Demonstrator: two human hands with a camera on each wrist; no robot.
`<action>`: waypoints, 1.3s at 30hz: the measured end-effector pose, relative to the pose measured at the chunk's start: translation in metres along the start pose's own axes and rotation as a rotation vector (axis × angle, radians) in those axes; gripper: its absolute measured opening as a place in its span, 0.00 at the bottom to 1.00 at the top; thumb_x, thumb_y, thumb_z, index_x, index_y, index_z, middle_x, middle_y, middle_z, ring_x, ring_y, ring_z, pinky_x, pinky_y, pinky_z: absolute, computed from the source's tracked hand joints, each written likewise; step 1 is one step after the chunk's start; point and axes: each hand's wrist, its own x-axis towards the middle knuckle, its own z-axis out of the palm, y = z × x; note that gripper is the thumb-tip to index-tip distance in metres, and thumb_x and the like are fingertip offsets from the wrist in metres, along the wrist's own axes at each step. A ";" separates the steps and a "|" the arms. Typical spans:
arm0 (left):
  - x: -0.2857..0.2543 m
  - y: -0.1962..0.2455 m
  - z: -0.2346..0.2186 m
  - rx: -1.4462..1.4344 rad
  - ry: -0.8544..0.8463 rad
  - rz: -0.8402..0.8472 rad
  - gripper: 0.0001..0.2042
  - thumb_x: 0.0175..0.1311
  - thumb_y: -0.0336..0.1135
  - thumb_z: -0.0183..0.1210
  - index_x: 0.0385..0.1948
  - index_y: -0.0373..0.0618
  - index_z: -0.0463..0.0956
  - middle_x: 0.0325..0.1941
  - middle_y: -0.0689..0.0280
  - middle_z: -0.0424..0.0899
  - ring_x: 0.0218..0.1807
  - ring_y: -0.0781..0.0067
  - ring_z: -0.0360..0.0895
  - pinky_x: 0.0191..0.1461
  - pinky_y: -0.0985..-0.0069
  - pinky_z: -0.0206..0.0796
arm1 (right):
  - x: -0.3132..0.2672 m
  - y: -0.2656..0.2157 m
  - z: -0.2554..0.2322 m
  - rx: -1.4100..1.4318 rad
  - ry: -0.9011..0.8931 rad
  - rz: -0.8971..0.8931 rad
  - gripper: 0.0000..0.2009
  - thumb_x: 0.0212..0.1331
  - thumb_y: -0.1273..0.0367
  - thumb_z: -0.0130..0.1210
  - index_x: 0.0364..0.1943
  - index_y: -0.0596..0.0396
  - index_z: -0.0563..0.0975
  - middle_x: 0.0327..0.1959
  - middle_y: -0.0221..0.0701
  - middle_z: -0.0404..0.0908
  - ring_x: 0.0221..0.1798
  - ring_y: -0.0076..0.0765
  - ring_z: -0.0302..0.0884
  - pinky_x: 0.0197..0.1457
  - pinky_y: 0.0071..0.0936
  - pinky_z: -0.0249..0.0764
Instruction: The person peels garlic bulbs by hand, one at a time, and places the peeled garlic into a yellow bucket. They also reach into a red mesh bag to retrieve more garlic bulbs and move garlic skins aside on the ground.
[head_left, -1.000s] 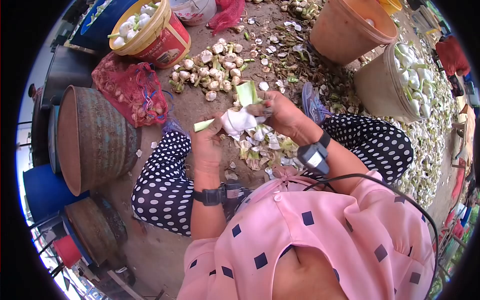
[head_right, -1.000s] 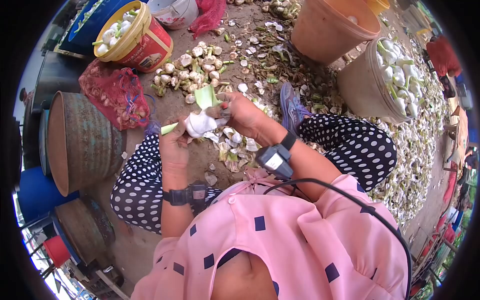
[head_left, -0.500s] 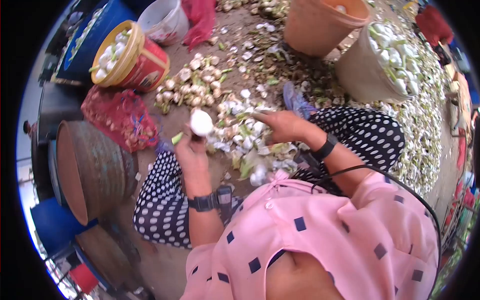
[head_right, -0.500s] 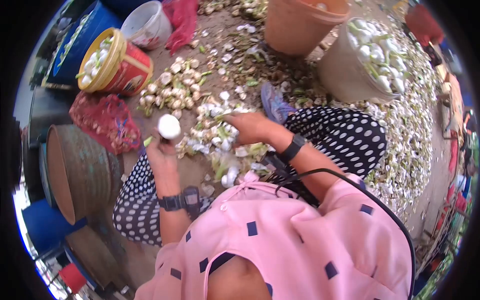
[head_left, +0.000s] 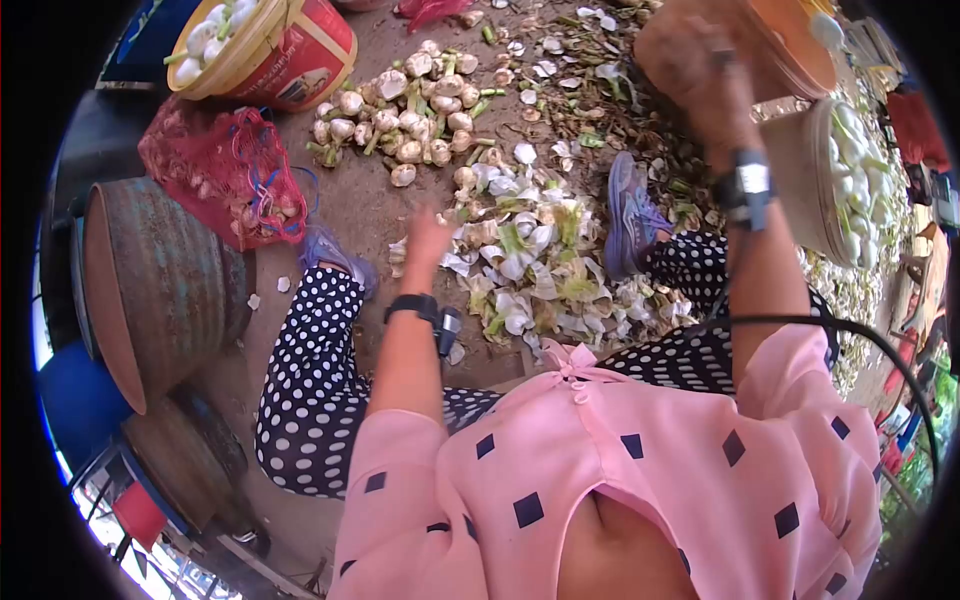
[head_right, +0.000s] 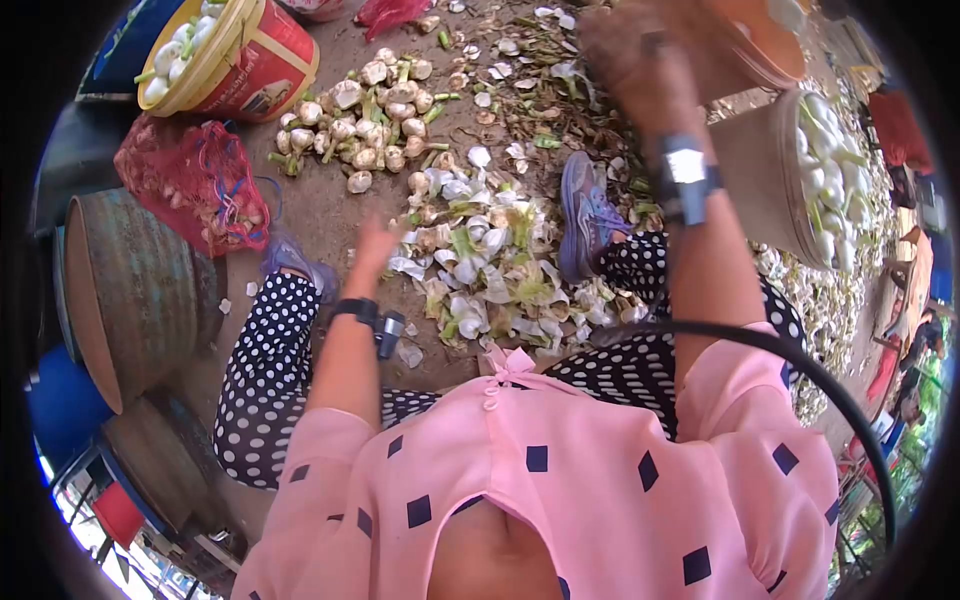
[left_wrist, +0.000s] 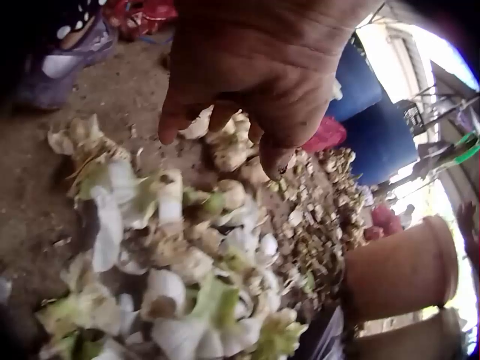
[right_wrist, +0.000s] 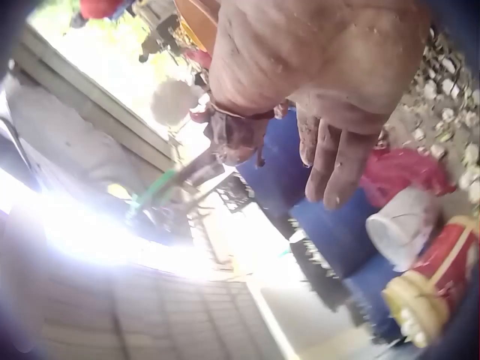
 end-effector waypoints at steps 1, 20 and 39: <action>-0.013 0.004 0.013 0.048 -0.147 -0.085 0.35 0.50 0.48 0.61 0.59 0.41 0.59 0.54 0.48 0.71 0.59 0.49 0.66 0.60 0.64 0.60 | -0.005 0.027 0.008 -0.689 -0.174 0.096 0.09 0.57 0.66 0.51 0.37 0.58 0.74 0.40 0.35 0.75 0.42 0.30 0.74 0.43 0.25 0.73; -0.033 0.058 -0.069 -0.975 -0.175 -0.074 0.29 0.48 0.25 0.59 0.57 0.46 0.64 0.51 0.53 0.75 0.51 0.59 0.74 0.54 0.73 0.65 | -0.076 0.225 0.042 -0.362 -0.280 0.824 0.08 0.59 0.68 0.51 0.39 0.56 0.75 0.32 0.27 0.76 0.27 0.22 0.72 0.30 0.21 0.70; -0.106 0.157 -0.161 -1.294 -0.095 0.029 0.18 0.62 0.38 0.52 0.51 0.39 0.67 0.37 0.60 0.78 0.29 0.71 0.76 0.31 0.82 0.69 | -0.162 0.086 0.070 -0.241 -0.366 0.430 0.08 0.52 0.77 0.53 0.36 0.62 0.78 0.29 0.30 0.78 0.29 0.23 0.75 0.34 0.21 0.72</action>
